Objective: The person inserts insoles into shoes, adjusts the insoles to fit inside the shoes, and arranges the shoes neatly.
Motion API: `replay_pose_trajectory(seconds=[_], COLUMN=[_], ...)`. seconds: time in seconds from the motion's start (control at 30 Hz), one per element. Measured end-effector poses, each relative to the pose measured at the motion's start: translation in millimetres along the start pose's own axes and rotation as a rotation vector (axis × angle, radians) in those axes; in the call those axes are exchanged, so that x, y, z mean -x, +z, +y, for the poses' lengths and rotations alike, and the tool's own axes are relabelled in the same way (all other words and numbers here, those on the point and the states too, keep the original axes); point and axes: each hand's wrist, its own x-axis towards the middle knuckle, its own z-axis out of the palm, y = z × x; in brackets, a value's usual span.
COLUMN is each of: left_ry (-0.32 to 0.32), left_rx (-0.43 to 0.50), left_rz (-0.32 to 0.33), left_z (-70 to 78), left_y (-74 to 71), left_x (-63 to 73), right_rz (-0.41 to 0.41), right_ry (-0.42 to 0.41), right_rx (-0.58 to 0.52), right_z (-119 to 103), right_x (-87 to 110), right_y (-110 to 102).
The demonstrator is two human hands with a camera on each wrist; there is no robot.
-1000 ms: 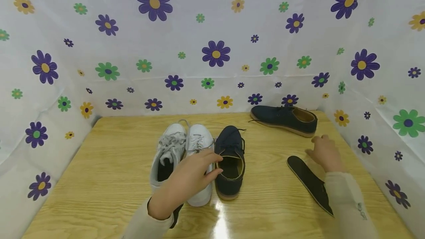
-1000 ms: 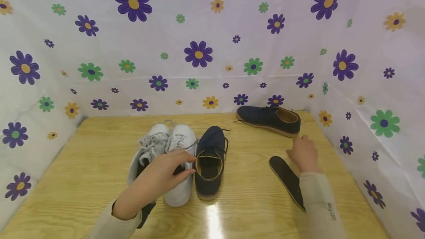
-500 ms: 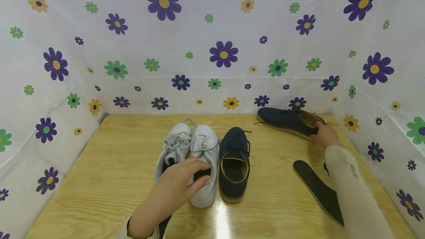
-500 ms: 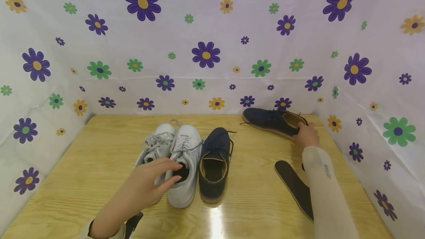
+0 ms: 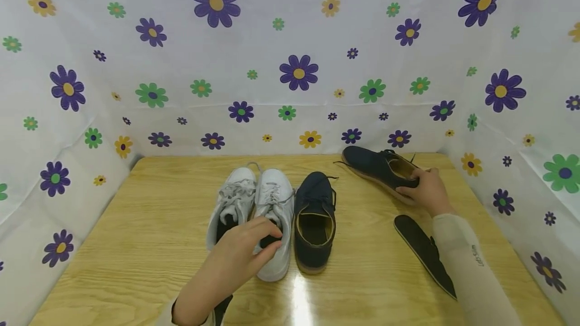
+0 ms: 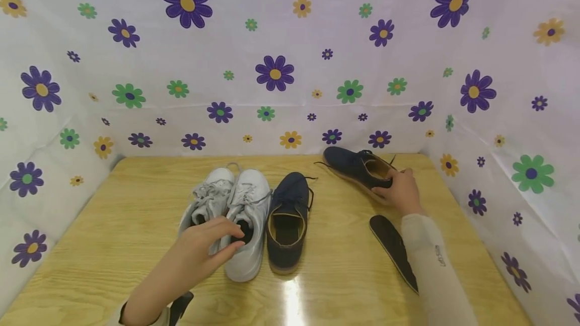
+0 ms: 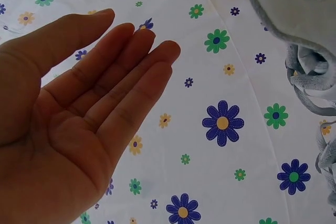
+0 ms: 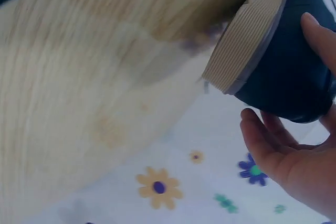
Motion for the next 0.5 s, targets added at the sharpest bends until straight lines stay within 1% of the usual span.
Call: replay_pose_trajectory(seconds=[0.1, 0.17, 0.33, 0.5], left_ry=[0.004, 0.001, -0.010, -0.005], left_rx=[0.002, 0.000, -0.009, -0.011], left_rz=[0.006, 0.004, 0.002, 0.007], left_z=[0.1, 0.8, 2.8, 3.7], left_y=[0.7, 0.5, -1.0, -2.5], left_x=[0.1, 0.4, 1.1, 3.2], right_rz=[0.010, 0.001, -0.013, -0.003], right_ry=[-0.001, 0.004, -0.012, -0.028], right_rx=[0.007, 0.018, 0.080, 0.122], right_z=[-13, -22, -43, -63], right_x=[3.1, 5.8, 13.5, 22.1], right_y=[3, 4, 7, 13])
